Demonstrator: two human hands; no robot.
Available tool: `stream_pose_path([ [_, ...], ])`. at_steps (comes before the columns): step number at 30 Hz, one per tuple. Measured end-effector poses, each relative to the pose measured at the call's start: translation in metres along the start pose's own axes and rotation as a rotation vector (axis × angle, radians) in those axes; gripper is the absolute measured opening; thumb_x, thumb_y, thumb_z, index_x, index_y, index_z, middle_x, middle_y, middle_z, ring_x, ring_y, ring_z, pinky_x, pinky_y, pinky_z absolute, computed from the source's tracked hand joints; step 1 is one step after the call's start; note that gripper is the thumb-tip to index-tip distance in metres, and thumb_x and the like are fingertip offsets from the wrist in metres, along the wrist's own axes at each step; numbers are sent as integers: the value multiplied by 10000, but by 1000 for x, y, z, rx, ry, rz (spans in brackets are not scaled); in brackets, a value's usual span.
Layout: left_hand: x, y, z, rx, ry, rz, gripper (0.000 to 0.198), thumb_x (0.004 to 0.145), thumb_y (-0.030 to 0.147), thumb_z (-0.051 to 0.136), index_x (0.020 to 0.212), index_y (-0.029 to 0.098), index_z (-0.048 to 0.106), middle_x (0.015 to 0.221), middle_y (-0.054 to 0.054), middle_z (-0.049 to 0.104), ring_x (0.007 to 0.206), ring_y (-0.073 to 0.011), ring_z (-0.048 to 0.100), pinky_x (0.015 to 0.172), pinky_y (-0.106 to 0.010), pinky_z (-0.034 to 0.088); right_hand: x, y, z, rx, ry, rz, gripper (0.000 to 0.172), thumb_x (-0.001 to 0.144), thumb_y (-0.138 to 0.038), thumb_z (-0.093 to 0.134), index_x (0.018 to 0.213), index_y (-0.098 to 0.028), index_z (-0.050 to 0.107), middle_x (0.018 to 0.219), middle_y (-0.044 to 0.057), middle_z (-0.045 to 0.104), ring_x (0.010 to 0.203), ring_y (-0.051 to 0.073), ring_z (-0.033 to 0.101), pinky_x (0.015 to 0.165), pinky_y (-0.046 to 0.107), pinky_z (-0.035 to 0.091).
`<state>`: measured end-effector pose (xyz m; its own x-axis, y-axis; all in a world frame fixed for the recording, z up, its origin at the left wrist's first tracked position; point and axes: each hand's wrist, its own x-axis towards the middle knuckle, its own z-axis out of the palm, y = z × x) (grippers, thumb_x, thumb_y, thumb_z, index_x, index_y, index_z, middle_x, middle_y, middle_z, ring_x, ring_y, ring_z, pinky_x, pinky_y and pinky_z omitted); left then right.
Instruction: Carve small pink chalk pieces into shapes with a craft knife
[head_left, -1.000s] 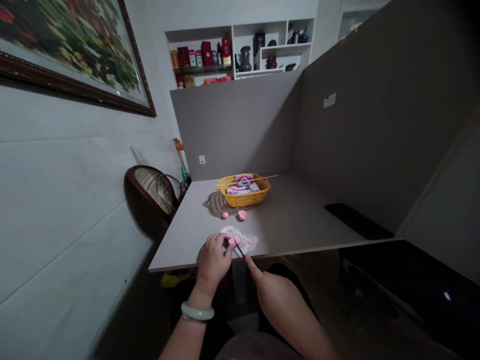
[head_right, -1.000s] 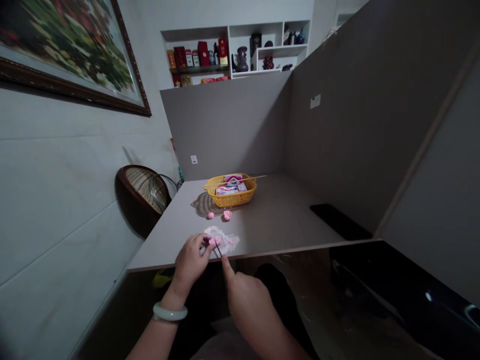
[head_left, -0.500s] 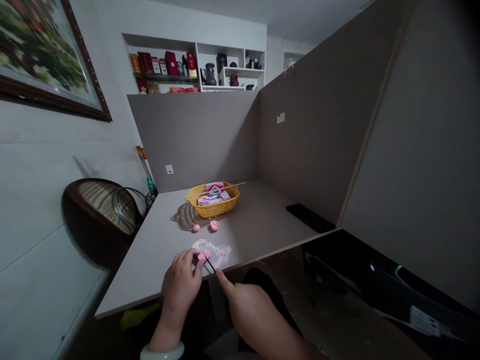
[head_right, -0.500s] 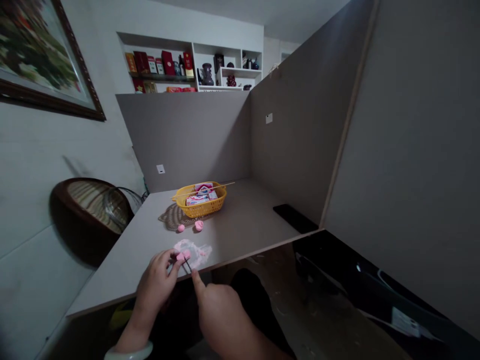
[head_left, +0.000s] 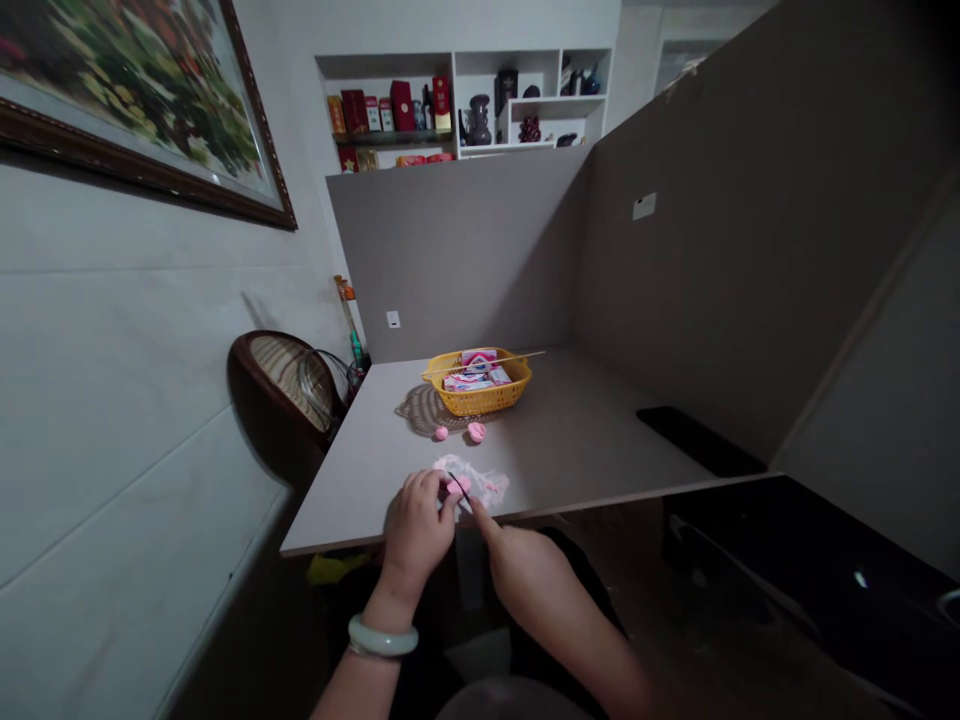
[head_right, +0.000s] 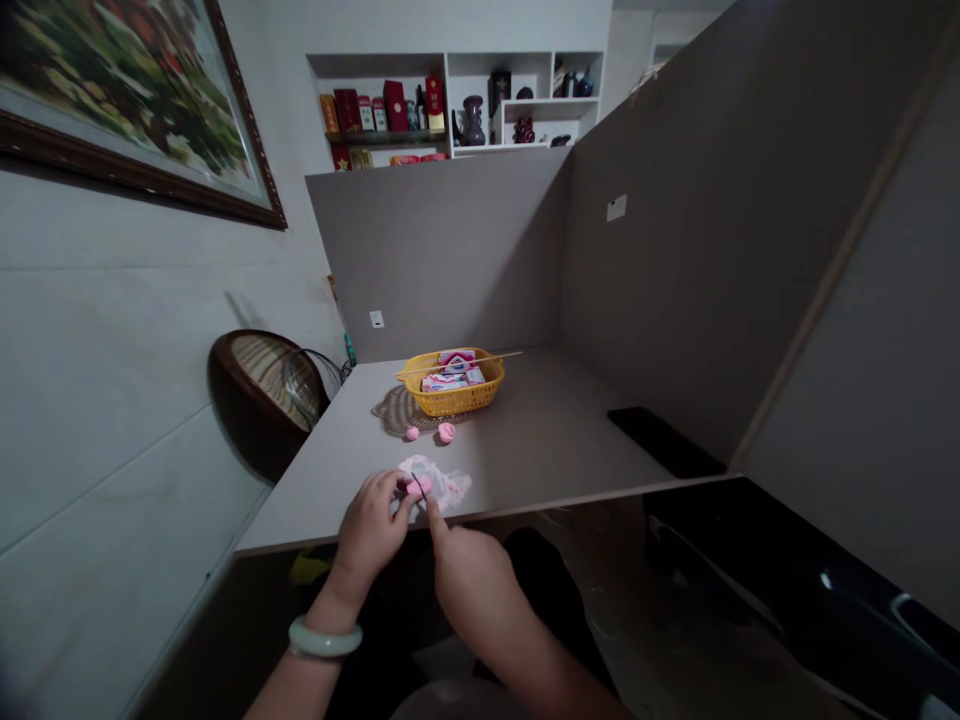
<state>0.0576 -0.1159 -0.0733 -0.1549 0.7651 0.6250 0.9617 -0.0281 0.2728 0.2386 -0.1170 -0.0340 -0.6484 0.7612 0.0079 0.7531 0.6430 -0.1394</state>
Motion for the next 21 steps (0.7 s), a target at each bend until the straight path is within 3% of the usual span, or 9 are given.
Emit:
stream_pose_path([
  [3,1,1,0,6,0,-24,46,945,203,606,990,196,617,995,-87,708,972,-273,653,854,-412,537,9,-1,-5,1,10,-11,783,884,-10,411,1638,-168,269,982,122,793,845,244,757,591,274,420],
  [9,-2,2,-1,-6,-25,-16,73,948,227,625,1017,205,615,1024,-75,710,991,-255,651,877,-395,531,-9,2,3,-19,-30,-3,823,819,53,399,1618,-122,313,901,119,788,745,252,752,536,295,388],
  [15,0,2,-1,2,-22,-42,50,956,213,595,1000,198,611,1013,-89,704,987,-271,637,863,-410,521,10,0,1,-4,17,-20,775,886,-12,397,1637,-149,265,945,112,790,811,235,750,560,279,390],
  [21,-3,4,0,-10,-28,-44,63,970,242,593,1021,209,610,1025,-75,708,995,-254,640,885,-395,513,-14,8,10,-16,-25,-15,821,820,45,377,1621,-121,307,889,120,786,723,238,743,528,287,372],
])
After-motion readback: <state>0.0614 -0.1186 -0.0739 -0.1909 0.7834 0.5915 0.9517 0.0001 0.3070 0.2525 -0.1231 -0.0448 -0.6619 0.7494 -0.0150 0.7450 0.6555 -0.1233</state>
